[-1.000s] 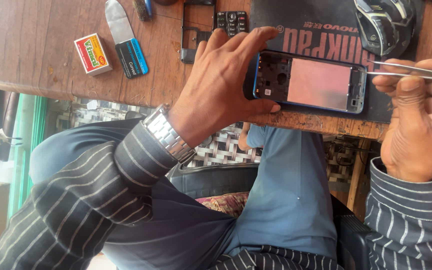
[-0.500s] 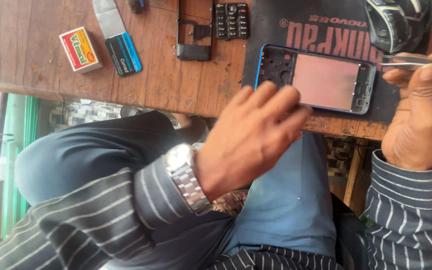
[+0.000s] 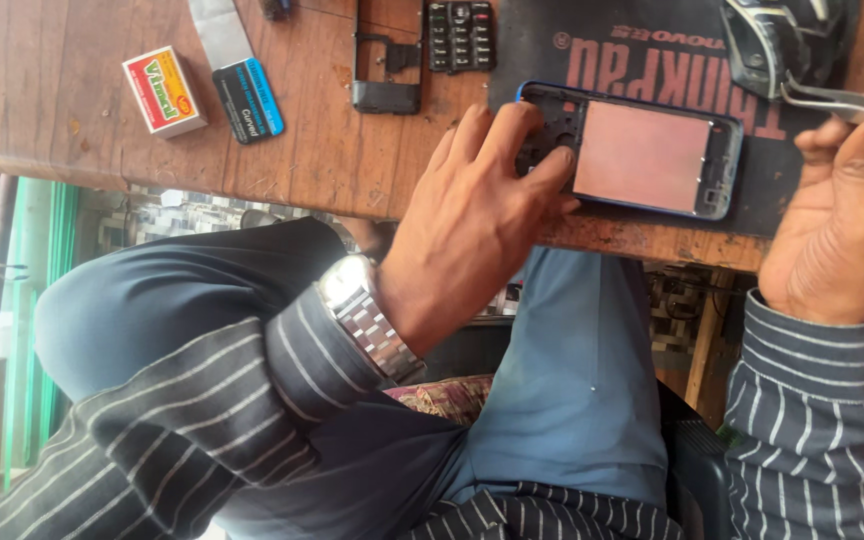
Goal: The person uses tweezers to carefully remove small components from the top edge of a disassembled mobile phone. They hold the phone steady with one hand while manipulating internal parts with the other. The phone remains open on the work surface throughout the clip.
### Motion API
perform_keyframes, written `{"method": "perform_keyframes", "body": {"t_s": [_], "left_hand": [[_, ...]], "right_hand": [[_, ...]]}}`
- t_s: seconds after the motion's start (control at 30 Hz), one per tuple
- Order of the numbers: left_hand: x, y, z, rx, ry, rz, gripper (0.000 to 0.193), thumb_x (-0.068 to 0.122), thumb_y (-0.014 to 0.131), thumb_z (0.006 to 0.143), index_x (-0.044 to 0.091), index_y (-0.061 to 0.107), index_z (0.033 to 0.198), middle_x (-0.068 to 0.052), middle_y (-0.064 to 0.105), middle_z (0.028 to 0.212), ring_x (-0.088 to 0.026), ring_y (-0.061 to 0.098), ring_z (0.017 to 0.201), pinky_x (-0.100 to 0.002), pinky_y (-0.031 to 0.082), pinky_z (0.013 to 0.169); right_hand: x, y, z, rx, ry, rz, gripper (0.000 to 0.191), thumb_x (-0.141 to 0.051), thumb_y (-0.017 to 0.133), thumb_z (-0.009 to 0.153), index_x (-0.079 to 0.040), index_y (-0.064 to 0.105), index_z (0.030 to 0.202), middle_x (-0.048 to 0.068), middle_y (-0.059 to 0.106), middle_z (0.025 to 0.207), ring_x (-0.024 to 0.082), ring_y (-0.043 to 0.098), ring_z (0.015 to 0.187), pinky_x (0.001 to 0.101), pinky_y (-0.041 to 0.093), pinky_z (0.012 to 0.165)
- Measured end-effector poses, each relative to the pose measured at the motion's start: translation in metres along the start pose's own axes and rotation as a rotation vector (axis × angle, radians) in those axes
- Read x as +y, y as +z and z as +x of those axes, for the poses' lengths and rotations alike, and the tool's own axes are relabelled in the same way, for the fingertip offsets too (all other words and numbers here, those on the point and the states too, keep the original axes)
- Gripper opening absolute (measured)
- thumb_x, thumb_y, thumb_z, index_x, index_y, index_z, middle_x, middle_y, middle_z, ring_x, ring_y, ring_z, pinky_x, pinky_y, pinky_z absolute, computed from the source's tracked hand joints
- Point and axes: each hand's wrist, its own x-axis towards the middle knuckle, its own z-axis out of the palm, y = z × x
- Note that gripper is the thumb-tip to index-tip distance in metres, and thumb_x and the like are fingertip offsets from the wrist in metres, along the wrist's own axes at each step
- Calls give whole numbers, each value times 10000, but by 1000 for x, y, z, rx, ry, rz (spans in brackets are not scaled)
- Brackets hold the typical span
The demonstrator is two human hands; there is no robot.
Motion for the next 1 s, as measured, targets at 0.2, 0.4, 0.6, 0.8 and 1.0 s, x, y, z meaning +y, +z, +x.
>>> {"method": "perform_keyframes", "body": {"t_s": [0.2, 0.4, 0.6, 0.8, 1.0], "left_hand": [[-13, -7, 5, 14, 77, -16, 179, 63, 686, 938, 49, 651, 1112, -120, 582, 1241, -355, 538, 1187, -430, 503, 1007], [-20, -11, 10, 40, 46, -53, 106, 36, 691, 993, 25, 632, 1080, -109, 581, 1264, -318, 572, 1187, -420, 510, 1014], [-21, -12, 10, 46, 37, -64, 97, 47, 699, 974, 26, 658, 1059, -109, 581, 1267, -315, 583, 1180, -417, 520, 986], [-21, -11, 10, 31, 43, -9, 135, 61, 708, 959, 31, 685, 1088, -117, 570, 1279, -308, 583, 1164, -411, 529, 979], [-23, -11, 11, 36, 65, -2, 119, 51, 711, 944, 22, 711, 1059, -109, 586, 1268, -301, 596, 1159, -408, 529, 987]], "right_hand": [[-2, -11, 6, 62, 98, 198, 114, -96, 554, 1249, 18, 543, 1243, 117, 598, 1069, 188, 578, 934, 286, 515, 906], [-7, -5, 5, 0, 46, 120, 145, -131, 560, 1247, 8, 519, 1257, 130, 614, 1053, 191, 581, 896, 291, 528, 883], [-12, 1, 7, -26, 41, 72, 157, -146, 559, 1230, -4, 513, 1275, 161, 653, 1086, 214, 635, 914, 317, 567, 904], [-13, 1, 8, -55, 45, 48, 157, -132, 578, 1230, -6, 507, 1291, 182, 668, 1115, 232, 670, 943, 332, 592, 931], [-15, 4, 8, -64, 53, 51, 169, -128, 598, 1220, -4, 507, 1291, 184, 672, 1101, 234, 675, 932, 328, 593, 922]]}}
